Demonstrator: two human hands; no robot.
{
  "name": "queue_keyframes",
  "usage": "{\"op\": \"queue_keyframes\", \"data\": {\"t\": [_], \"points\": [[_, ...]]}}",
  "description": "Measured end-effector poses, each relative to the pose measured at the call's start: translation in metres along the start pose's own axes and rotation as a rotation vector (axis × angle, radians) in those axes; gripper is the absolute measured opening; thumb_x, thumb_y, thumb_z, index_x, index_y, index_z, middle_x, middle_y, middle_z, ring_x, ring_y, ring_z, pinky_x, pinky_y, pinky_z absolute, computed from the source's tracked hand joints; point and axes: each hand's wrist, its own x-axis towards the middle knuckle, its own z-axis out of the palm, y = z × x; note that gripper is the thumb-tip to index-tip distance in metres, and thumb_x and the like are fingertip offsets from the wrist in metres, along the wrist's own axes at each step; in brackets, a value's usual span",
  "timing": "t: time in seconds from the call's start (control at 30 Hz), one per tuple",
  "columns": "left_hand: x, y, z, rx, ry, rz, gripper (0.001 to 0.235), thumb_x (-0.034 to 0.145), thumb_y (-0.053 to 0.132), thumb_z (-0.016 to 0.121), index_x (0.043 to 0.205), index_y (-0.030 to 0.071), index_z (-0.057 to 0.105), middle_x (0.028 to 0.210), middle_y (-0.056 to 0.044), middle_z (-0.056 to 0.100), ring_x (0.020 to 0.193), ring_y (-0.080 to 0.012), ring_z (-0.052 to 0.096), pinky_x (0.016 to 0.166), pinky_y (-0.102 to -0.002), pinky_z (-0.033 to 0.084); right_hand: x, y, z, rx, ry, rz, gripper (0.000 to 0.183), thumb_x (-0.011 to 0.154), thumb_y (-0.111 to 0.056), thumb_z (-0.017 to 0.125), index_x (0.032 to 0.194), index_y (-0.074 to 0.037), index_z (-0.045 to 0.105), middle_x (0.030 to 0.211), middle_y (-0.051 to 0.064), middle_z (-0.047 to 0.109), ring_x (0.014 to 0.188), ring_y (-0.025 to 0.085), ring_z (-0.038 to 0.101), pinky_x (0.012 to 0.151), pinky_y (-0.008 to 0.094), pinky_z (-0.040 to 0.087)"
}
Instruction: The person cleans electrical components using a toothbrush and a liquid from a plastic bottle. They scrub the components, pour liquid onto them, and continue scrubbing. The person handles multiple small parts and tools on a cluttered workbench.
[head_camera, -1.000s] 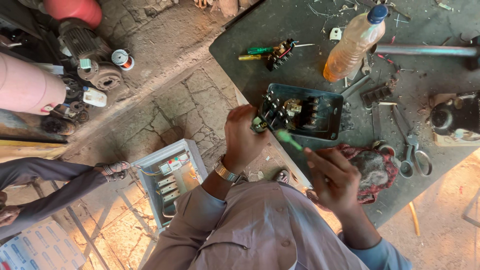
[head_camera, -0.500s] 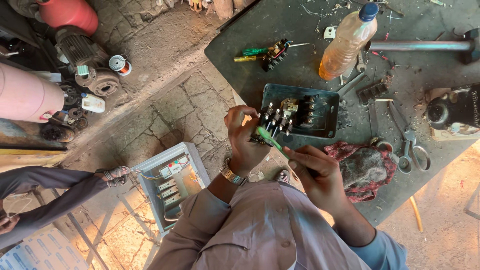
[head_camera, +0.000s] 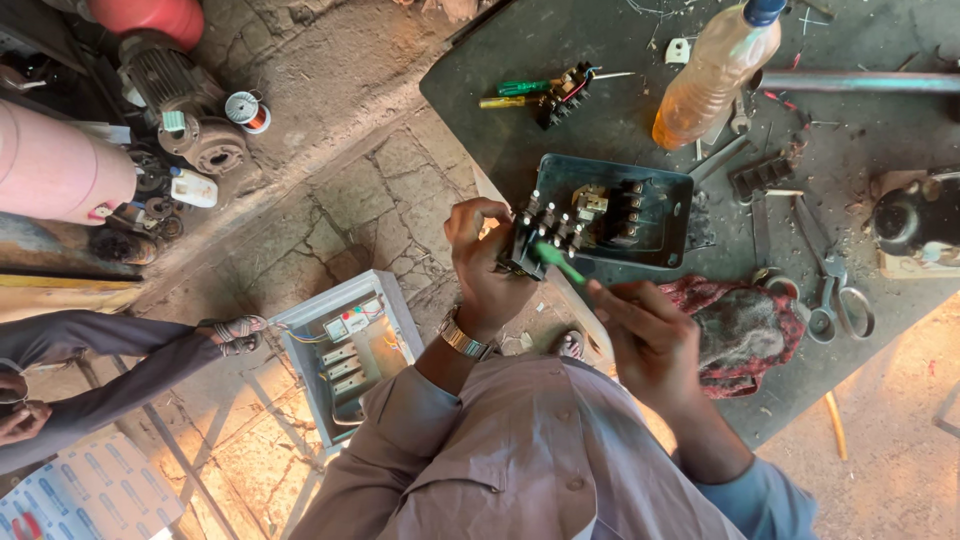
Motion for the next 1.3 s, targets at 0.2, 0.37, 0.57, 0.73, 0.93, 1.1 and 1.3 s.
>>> {"op": "queue_keyframes", "data": {"t": [0.2, 0.37, 0.57, 0.73, 0.93, 1.1, 1.3], "points": [[0.003, -0.009, -0.004, 0.056, 0.019, 0.11, 0.037, 0.07, 0.027, 0.088, 0.066, 0.012, 0.055, 0.13, -0.013, 0.059, 0.13, -0.0298, 0.048, 0.111, -0.048, 0.035, -0.001, 0.006, 0.0, 0.048, -0.035, -0.067, 0.032, 0.089, 0.01, 0.067, 0.118, -0.001, 0.074, 0.1, 0.009, 0.071, 0.082, 0.012, 0.068, 0.066, 0.024, 0.054], [-0.004, -0.018, -0.005, 0.401, -0.12, 0.161, 0.011, 0.081, 0.01, 0.078, 0.082, 0.016, 0.067, 0.165, -0.009, 0.034, 0.158, -0.031, 0.022, 0.128, -0.065, 0.005, -0.007, 0.018, -0.019, -0.002, 0.04, 0.066, 0.03, 0.091, 0.009, 0.069, 0.119, -0.001, 0.075, 0.095, 0.007, 0.069, 0.071, 0.008, 0.06, 0.06, 0.023, 0.047], [-0.006, -0.018, 0.005, 0.427, -0.322, 0.114, 0.011, 0.087, 0.001, 0.068, 0.085, 0.01, 0.062, 0.17, -0.018, 0.024, 0.16, -0.0384, 0.016, 0.125, -0.075, 0.005, -0.006, 0.022, -0.009, -0.02, 0.027, 0.077, 0.031, 0.091, 0.006, 0.071, 0.121, -0.002, 0.074, 0.094, 0.006, 0.069, 0.067, 0.007, 0.056, 0.057, 0.023, 0.043], [-0.003, -0.018, 0.012, 0.453, -0.519, 0.235, 0.016, 0.092, 0.005, 0.064, 0.078, 0.008, 0.059, 0.161, -0.022, 0.041, 0.158, -0.0362, 0.021, 0.125, -0.071, 0.011, 0.009, 0.013, -0.025, -0.078, 0.029, 0.018, 0.035, 0.091, 0.006, 0.069, 0.125, -0.003, 0.072, 0.101, 0.008, 0.07, 0.071, 0.006, 0.059, 0.057, 0.023, 0.045], [0.002, -0.005, 0.021, 0.613, -0.765, 0.359, 0.019, 0.098, 0.017, 0.064, 0.082, 0.006, 0.063, 0.135, -0.025, 0.062, 0.156, -0.0382, 0.025, 0.127, -0.065, 0.016, 0.036, -0.012, -0.021, -0.345, -0.021, -0.176, 0.031, 0.09, 0.004, 0.07, 0.119, -0.007, 0.077, 0.098, 0.008, 0.071, 0.07, 0.015, 0.067, 0.059, 0.03, 0.053], [0.006, 0.008, 0.023, 0.606, -0.624, 0.397, 0.018, 0.09, 0.02, 0.067, 0.082, 0.004, 0.067, 0.14, -0.036, 0.057, 0.153, -0.0386, 0.03, 0.126, -0.057, 0.02, 0.055, -0.026, -0.002, -0.563, -0.12, -0.329, 0.024, 0.085, -0.001, 0.075, 0.106, -0.013, 0.08, 0.101, 0.003, 0.073, 0.071, 0.021, 0.07, 0.059, 0.034, 0.055], [0.006, 0.017, 0.027, 0.719, -0.672, 0.42, 0.02, 0.084, 0.019, 0.069, 0.069, 0.006, 0.067, 0.149, -0.035, 0.052, 0.151, -0.036, 0.034, 0.127, -0.047, 0.022, 0.072, -0.017, -0.018, -0.6, 0.011, -0.244, 0.036, 0.087, 0.001, 0.072, 0.117, -0.017, 0.079, 0.108, 0.001, 0.072, 0.078, 0.022, 0.071, 0.065, 0.033, 0.055]]}}
